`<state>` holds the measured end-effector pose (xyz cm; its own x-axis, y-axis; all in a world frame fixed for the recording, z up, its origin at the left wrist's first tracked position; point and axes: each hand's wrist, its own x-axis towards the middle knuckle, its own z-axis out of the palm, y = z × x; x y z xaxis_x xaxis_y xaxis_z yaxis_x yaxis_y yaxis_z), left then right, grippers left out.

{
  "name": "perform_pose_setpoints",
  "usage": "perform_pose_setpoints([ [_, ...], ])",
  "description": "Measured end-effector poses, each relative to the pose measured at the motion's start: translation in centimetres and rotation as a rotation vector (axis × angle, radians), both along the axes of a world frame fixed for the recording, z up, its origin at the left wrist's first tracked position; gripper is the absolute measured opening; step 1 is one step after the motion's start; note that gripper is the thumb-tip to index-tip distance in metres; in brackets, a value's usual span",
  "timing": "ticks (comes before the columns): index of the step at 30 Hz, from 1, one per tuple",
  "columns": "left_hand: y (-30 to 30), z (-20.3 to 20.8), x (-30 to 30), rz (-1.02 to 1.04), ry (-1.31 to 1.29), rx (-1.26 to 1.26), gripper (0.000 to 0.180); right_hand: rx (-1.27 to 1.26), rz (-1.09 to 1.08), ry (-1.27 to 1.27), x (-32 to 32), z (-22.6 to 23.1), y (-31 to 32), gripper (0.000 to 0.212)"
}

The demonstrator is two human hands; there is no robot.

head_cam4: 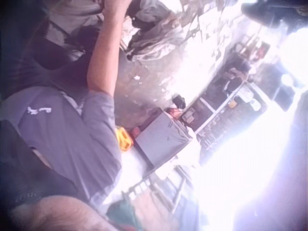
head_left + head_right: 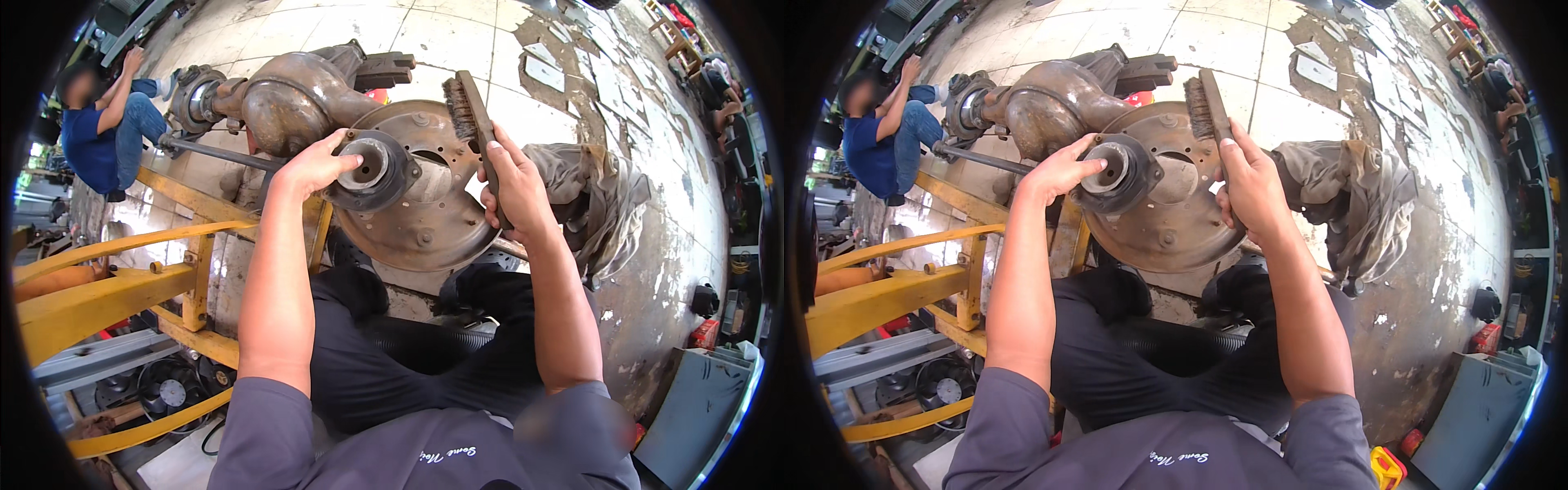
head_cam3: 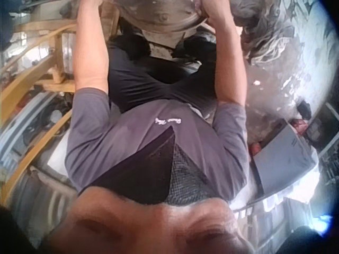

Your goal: The person scrubs a metal brake drum with a wire brush and then wipes it with a cloth. They also use sandpaper to smooth the surface of the drum.

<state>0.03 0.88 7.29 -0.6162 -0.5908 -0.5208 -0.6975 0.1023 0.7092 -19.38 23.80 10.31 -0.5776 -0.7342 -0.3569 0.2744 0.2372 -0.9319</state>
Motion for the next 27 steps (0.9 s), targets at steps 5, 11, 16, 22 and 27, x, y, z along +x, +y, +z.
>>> perform_pose_setpoints([
  [5, -0.7, -0.3, 1.1, -0.027, 0.061, -0.012, 0.080, -0.110, 0.019, 0.005, 0.1, 2.4, -0.8, 0.054],
  [11, 0.2, 0.6, 0.1, -0.031, 0.004, -0.049, 0.079, -0.148, -0.147, 0.076, -1.7, 3.4, 1.0, 0.052],
  [16, 0.8, 0.8, -0.3, -0.016, -0.011, -0.105, 0.078, -0.154, -0.194, 0.124, -2.7, 4.3, 2.4, 0.053],
  [22, 1.1, 1.3, -0.1, 0.089, -0.159, -0.134, 0.074, -0.132, -0.215, 0.144, -2.5, 4.4, 2.2, 0.055],
  [27, 1.0, 1.6, -0.5, 0.113, -0.088, 0.031, 0.073, -0.131, -0.195, 0.147, -2.5, 4.1, 2.2, 0.055],
])
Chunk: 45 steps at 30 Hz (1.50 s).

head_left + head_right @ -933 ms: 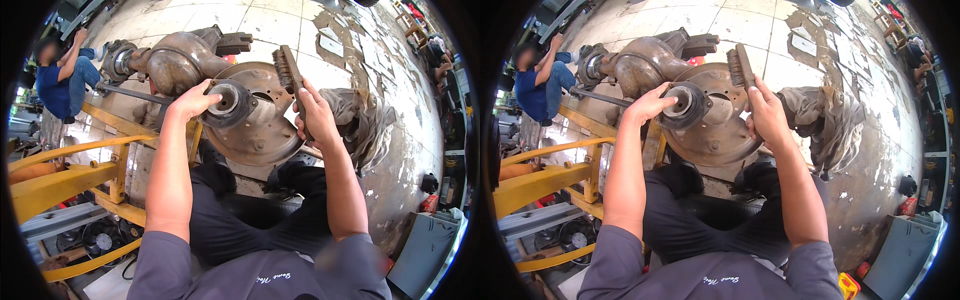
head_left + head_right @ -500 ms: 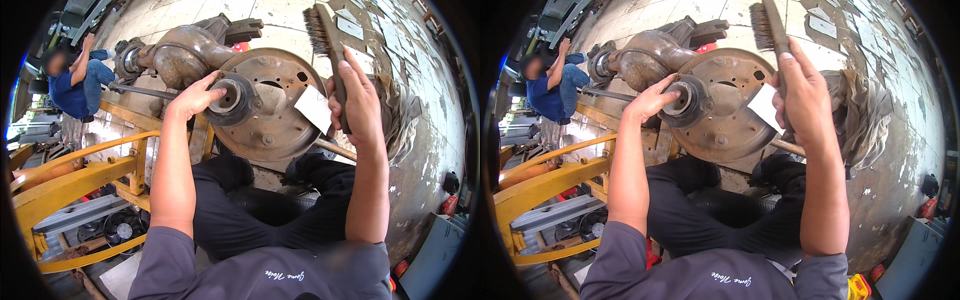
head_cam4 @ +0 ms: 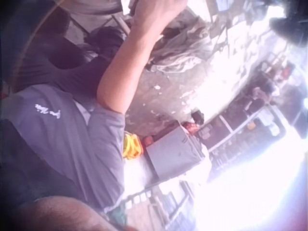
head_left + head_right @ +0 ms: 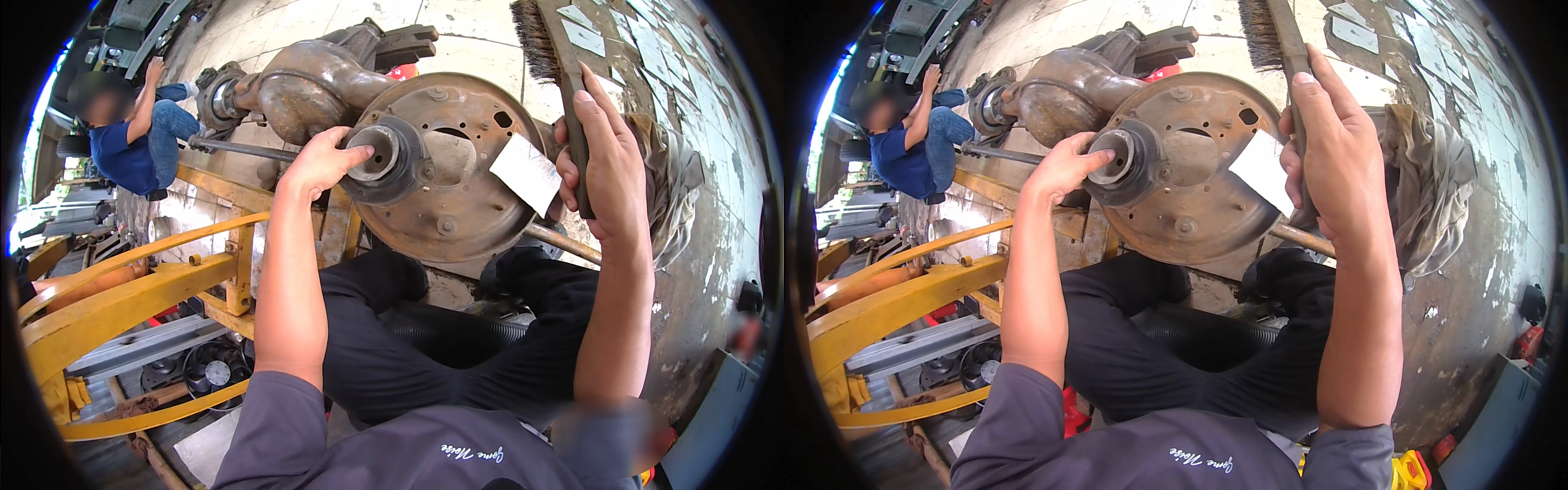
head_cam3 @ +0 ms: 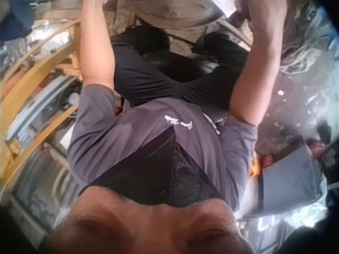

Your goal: The person scrubs a metal brake drum with a wire brush and then wipes it with a cloth. They also use sandpaper to smooth the surface of the drum.

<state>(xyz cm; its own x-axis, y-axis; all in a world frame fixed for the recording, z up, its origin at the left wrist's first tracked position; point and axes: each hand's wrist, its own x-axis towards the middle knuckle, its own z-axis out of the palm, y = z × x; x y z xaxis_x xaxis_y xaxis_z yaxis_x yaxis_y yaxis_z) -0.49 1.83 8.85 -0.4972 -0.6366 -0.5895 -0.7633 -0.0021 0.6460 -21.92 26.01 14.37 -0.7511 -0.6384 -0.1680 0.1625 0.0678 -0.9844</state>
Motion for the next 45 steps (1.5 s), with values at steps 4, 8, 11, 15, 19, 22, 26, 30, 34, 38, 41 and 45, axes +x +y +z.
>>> perform_pose_setpoints([
  [4, -1.4, -2.8, 1.3, 0.008, 0.259, 0.023, 0.070, -0.003, 0.013, 0.006, 0.2, 0.1, -0.1, 0.055],
  [8, -1.6, -3.2, 1.3, 0.002, 0.339, 0.046, 0.069, -0.003, 0.013, 0.027, 0.2, -0.2, -0.1, 0.055],
  [11, -0.9, -2.3, 0.9, -0.009, 0.339, 0.022, 0.068, -0.012, 0.015, 0.019, 0.2, -0.4, -0.2, 0.055],
  [15, -0.6, -1.9, 1.0, -0.021, 0.337, 0.003, 0.064, 0.014, 0.013, 0.024, 0.5, -0.1, -0.3, 0.054],
  [19, -1.1, -2.4, 1.5, -0.027, 0.228, -0.168, 0.061, 0.006, 0.027, 0.028, 0.8, -0.2, -0.4, 0.054],
  [22, 0.0, -0.6, 0.7, 0.141, 0.058, -0.158, 0.060, 0.013, 0.020, 0.036, 0.8, -0.2, -0.4, 0.054],
  [26, 1.1, 0.5, 0.7, 0.234, 0.003, -0.298, 0.064, 0.005, 0.033, 0.030, 1.3, -0.1, -0.6, 0.053],
  [30, 1.3, 1.3, 1.2, 0.119, -0.151, -0.215, 0.079, 0.011, 0.046, 0.030, 1.5, -0.4, -0.7, 0.053],
  [34, 0.4, 2.0, 3.1, -0.024, -0.323, -0.111, 0.092, 0.032, 0.045, 0.047, 1.4, -0.5, -0.7, 0.054],
  [38, -1.6, 0.3, 3.9, -0.001, -0.139, -0.556, 0.082, 0.033, 0.079, 0.040, 1.7, -0.6, -0.9, 0.054],
  [41, -2.2, -1.8, 3.0, -0.097, 0.084, -0.464, 0.081, 0.041, 0.100, 0.068, 2.1, -0.8, -1.1, 0.054],
  [45, -1.2, -1.5, 1.4, -0.214, -0.035, -0.465, 0.074, 0.061, 0.086, 0.051, 2.1, -0.7, -0.9, 0.054],
])
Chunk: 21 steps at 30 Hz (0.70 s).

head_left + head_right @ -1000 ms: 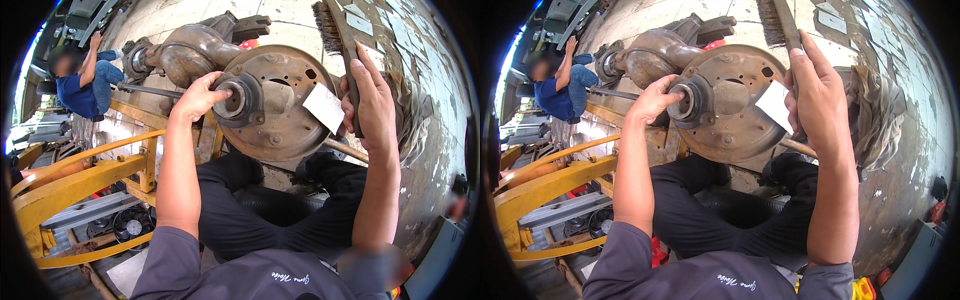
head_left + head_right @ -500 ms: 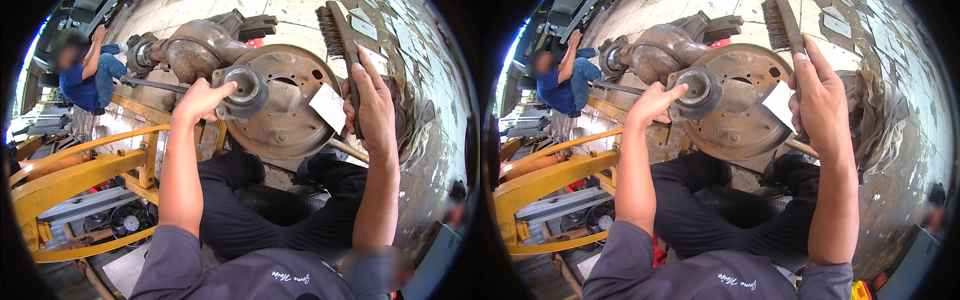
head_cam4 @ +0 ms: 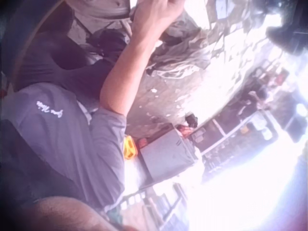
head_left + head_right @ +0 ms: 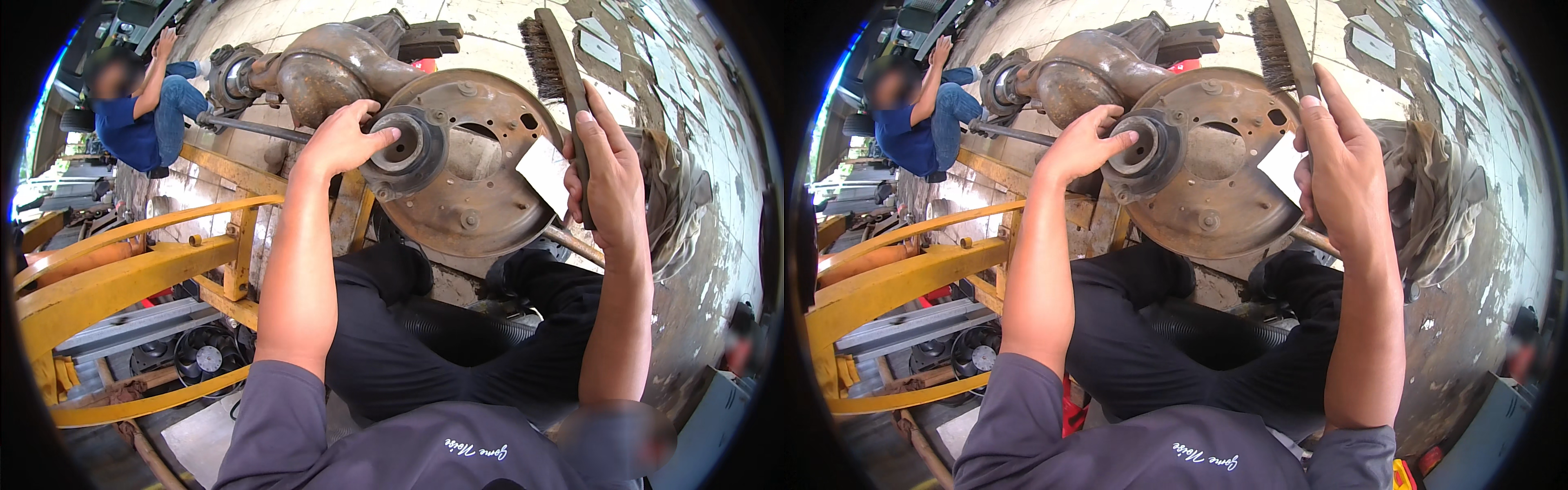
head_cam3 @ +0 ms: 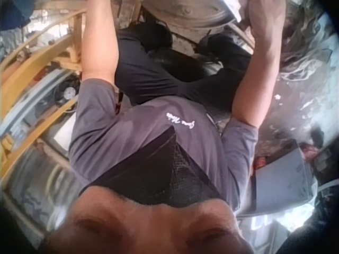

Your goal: The person scrubs a metal brake drum with a wire brush and then wipes it with a cloth. They also use sandpaper to smooth the surface of the drum.

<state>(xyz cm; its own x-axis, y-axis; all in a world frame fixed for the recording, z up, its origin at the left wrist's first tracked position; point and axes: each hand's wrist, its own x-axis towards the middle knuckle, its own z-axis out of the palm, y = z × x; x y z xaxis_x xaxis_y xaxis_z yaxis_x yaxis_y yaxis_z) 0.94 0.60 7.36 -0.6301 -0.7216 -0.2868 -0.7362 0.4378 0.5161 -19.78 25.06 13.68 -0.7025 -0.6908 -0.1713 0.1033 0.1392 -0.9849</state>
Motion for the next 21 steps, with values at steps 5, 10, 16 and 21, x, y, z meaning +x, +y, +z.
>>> perform_pose_setpoints([
  [5, -0.6, -0.4, 0.0, 0.009, -0.123, 0.000, 0.080, -0.023, 0.016, 0.001, 0.2, 0.0, 0.1, 0.054],
  [10, 0.4, 1.3, 0.5, 0.144, 0.052, 0.244, 0.070, 0.066, 0.098, 0.032, 0.2, -0.3, 0.2, 0.052],
  [16, 2.2, 1.3, -0.4, 0.386, 0.105, 0.346, 0.087, 0.264, 0.370, 0.205, 3.5, -5.2, -1.5, 0.056],
  [21, 0.4, -2.8, 0.7, 0.338, 0.056, 0.272, 0.095, 0.297, 0.352, 0.238, 8.1, -7.3, -3.1, 0.058],
])
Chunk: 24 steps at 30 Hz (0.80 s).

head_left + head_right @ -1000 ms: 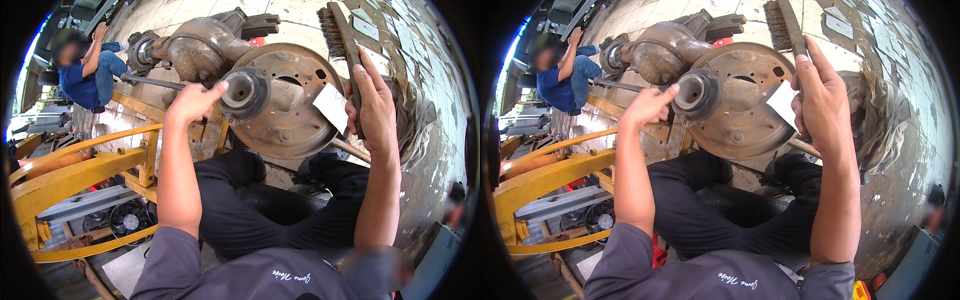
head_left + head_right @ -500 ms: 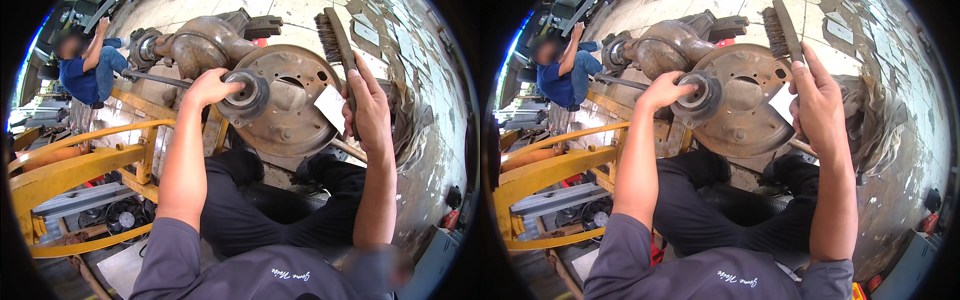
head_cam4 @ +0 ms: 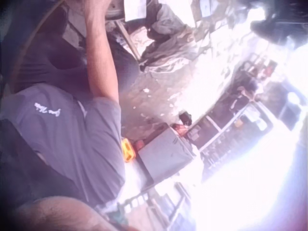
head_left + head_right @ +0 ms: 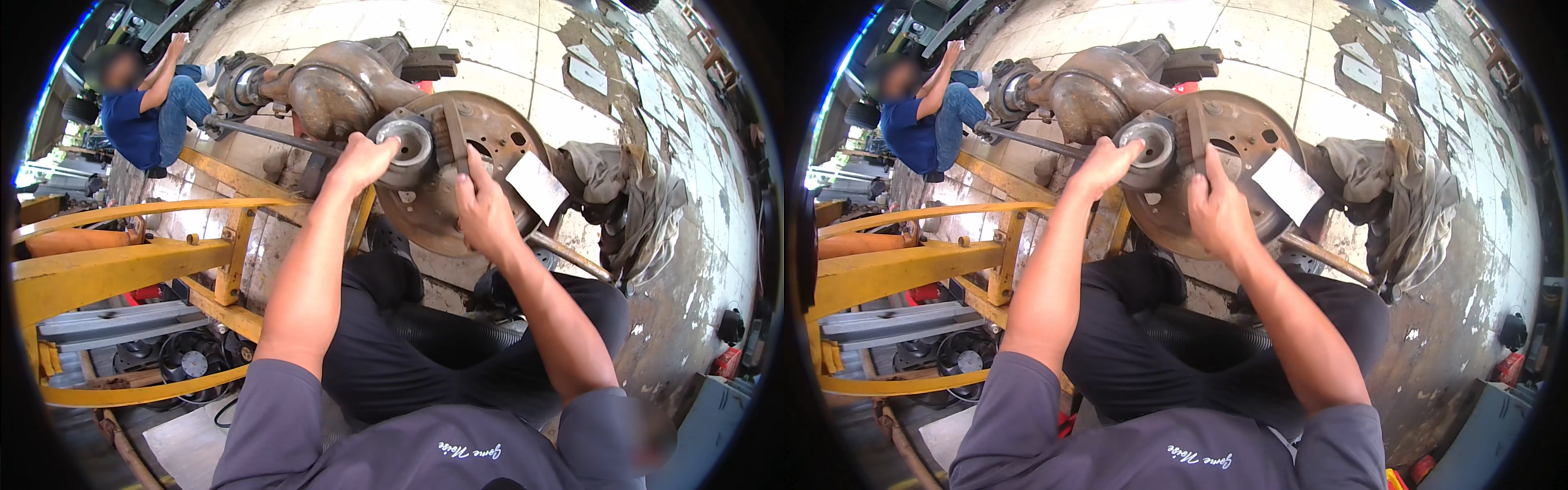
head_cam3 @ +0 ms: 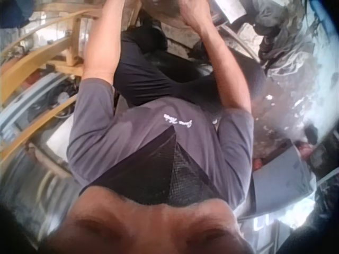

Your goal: The person scrubs a metal brake drum with a wire brush and then wipes it with a cloth. They also use sandpaper to smooth the surface of the drum.

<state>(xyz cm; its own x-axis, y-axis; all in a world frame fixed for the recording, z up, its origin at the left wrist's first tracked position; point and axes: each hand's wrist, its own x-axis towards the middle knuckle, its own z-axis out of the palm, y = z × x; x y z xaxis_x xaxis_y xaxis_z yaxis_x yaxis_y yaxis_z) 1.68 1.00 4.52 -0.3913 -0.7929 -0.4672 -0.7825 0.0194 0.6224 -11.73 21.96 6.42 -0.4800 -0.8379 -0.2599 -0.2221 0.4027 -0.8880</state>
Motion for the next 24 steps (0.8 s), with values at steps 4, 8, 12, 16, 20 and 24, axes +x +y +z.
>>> perform_pose_setpoints([
  [4, 1.7, 1.0, -1.2, 0.029, -0.048, -0.025, 0.096, -0.136, -0.080, 0.093, 4.5, -1.4, 4.5, 0.058],
  [8, 1.6, 1.2, -0.8, -0.029, -0.080, 0.008, 0.093, -0.078, -0.155, -0.005, 7.2, -0.9, 4.5, 0.059],
  [12, 1.3, 0.9, -1.4, -0.021, -0.122, 0.020, 0.089, -0.041, -0.206, 0.112, 3.5, -1.0, -2.8, 0.059],
  [16, 1.3, 0.9, -1.6, -0.018, -0.097, 0.004, 0.091, -0.041, -0.239, 0.053, 3.3, -1.2, -3.5, 0.058],
  [20, 1.9, 1.5, -1.6, 0.017, -0.077, 0.041, 0.085, -0.059, -0.224, 0.049, 7.6, -1.8, 2.0, 0.059],
  [24, 1.9, 1.6, -0.8, -0.016, -0.061, 0.024, 0.084, -0.128, -0.162, 0.140, 8.2, -2.0, 5.3, 0.059],
])
